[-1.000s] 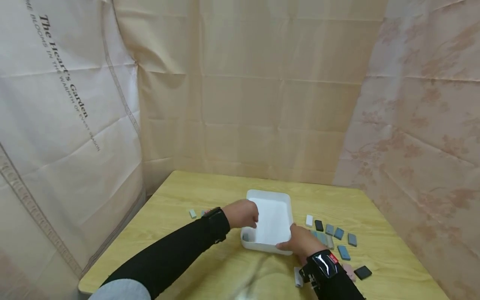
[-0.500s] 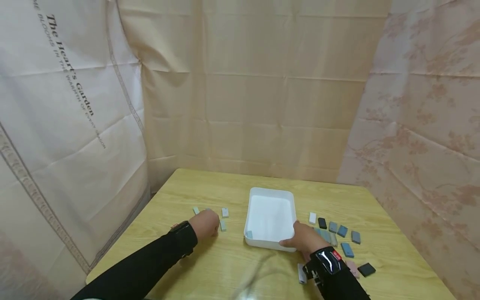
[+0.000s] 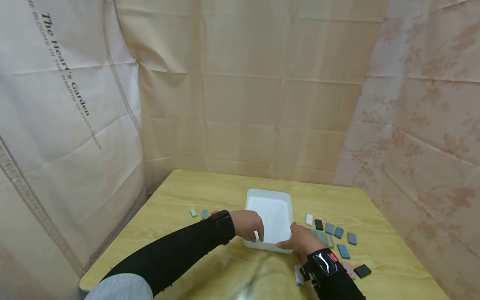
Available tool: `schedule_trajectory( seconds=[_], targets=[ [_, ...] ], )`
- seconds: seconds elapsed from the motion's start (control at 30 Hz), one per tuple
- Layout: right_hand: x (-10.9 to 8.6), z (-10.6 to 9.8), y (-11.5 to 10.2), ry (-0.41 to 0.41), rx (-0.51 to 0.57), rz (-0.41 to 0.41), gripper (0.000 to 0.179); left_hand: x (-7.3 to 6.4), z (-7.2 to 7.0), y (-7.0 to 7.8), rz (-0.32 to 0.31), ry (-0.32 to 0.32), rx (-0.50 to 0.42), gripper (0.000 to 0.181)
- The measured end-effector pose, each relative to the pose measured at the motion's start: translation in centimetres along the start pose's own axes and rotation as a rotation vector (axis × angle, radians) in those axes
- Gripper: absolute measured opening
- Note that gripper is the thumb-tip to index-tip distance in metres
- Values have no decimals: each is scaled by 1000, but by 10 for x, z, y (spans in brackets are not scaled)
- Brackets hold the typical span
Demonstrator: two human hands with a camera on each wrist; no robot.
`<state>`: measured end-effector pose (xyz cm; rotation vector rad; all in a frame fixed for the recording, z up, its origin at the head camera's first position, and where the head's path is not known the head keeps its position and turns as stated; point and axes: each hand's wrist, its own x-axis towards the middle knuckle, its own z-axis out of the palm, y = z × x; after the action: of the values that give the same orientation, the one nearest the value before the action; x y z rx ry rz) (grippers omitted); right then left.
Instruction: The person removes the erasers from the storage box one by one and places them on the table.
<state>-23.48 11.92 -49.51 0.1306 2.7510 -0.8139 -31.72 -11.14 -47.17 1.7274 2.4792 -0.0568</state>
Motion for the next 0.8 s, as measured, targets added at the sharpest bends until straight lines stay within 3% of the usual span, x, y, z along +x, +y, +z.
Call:
schedule_trajectory(
  seconds=[0.13,0.2,0.3,0.4,0.53,0.67,0.8],
  targets=[
    [-2,1,-1,2,-8,4,67,18,2,-6,-66,-152,27,23],
    [-2,0,-2,6,-40,17,77,22,5,-7,-43,-211,77,25],
    [-2,1,-1,6,-38,23,88,25,10,-5,41,-252,131,26],
    [-4,1,-2,8,-15,-8,84,26,15,-5,89,-248,137,26],
    [-6,0,-1,18,-10,-35,73,34,18,-6,132,-209,66,32],
    [-5,-3,0,29,-67,-22,84,50,18,-1,211,-141,-26,34],
    [-4,2,-4,16,-87,-36,101,67,25,10,212,-68,-79,25]
  ],
)
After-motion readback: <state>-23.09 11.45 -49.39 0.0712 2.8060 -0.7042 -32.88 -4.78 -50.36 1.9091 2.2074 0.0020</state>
